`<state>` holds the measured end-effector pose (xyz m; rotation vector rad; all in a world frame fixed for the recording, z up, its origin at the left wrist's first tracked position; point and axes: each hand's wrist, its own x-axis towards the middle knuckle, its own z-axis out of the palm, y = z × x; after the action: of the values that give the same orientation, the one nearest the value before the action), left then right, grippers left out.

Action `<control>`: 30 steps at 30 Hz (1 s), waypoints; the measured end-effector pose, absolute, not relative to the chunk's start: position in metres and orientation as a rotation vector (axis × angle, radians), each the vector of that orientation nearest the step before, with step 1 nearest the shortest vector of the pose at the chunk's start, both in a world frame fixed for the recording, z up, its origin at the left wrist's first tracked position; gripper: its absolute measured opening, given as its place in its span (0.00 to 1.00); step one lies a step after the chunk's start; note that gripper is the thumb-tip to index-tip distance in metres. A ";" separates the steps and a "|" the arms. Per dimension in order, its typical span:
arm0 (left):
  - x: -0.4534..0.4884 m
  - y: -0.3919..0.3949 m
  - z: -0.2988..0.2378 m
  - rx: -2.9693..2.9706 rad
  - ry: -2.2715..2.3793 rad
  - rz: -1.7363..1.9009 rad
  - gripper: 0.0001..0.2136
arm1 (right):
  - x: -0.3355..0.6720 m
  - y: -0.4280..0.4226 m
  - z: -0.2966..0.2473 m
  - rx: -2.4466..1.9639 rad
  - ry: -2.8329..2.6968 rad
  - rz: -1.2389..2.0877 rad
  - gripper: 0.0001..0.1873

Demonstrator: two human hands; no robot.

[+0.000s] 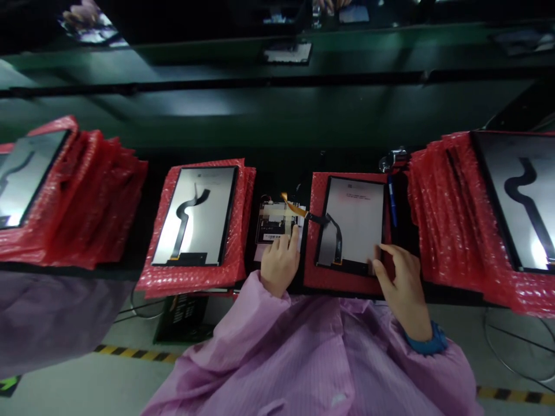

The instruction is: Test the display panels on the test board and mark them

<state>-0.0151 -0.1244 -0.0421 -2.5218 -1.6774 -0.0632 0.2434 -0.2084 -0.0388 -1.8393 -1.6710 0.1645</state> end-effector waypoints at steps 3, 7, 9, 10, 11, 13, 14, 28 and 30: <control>-0.018 -0.121 -0.042 -2.549 -1.683 -0.119 0.24 | 0.242 -0.208 -0.039 -1.831 -1.677 0.171 0.19; -0.022 -0.119 -0.039 -2.602 -1.729 -0.260 0.22 | 0.241 -0.212 -0.040 -1.832 -1.638 0.203 0.20; -0.018 -0.125 -0.038 -2.640 -1.730 -0.498 0.22 | 0.239 -0.215 -0.042 -1.832 -1.612 0.231 0.21; -0.015 -0.129 -0.037 -2.672 -1.712 -0.647 0.22 | 0.238 -0.216 -0.043 -1.831 -1.594 0.253 0.22; -0.009 -0.134 -0.038 -2.719 -1.681 -0.787 0.22 | 0.237 -0.217 -0.045 -1.829 -1.571 0.283 0.23; 0.003 -0.146 -0.040 -2.834 -1.608 -0.962 0.22 | 0.235 -0.218 -0.046 -1.828 -1.489 0.361 0.24; 0.009 -0.151 -0.042 -2.884 -1.579 -0.988 0.23 | 0.236 -0.218 -0.046 -1.828 -1.431 0.406 0.25; -0.012 -0.121 0.004 -3.445 -2.082 -0.829 0.16 | 0.206 -0.214 0.054 -1.399 -1.366 0.837 0.27; -0.013 -0.110 0.017 -3.394 -2.299 -1.194 0.15 | 0.191 -0.203 0.066 -1.288 -1.551 0.803 0.29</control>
<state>-0.0133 -0.1101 0.0169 -3.3943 -2.2986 -1.1935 0.1908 -0.2035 0.0665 -1.2876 -1.5510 0.8026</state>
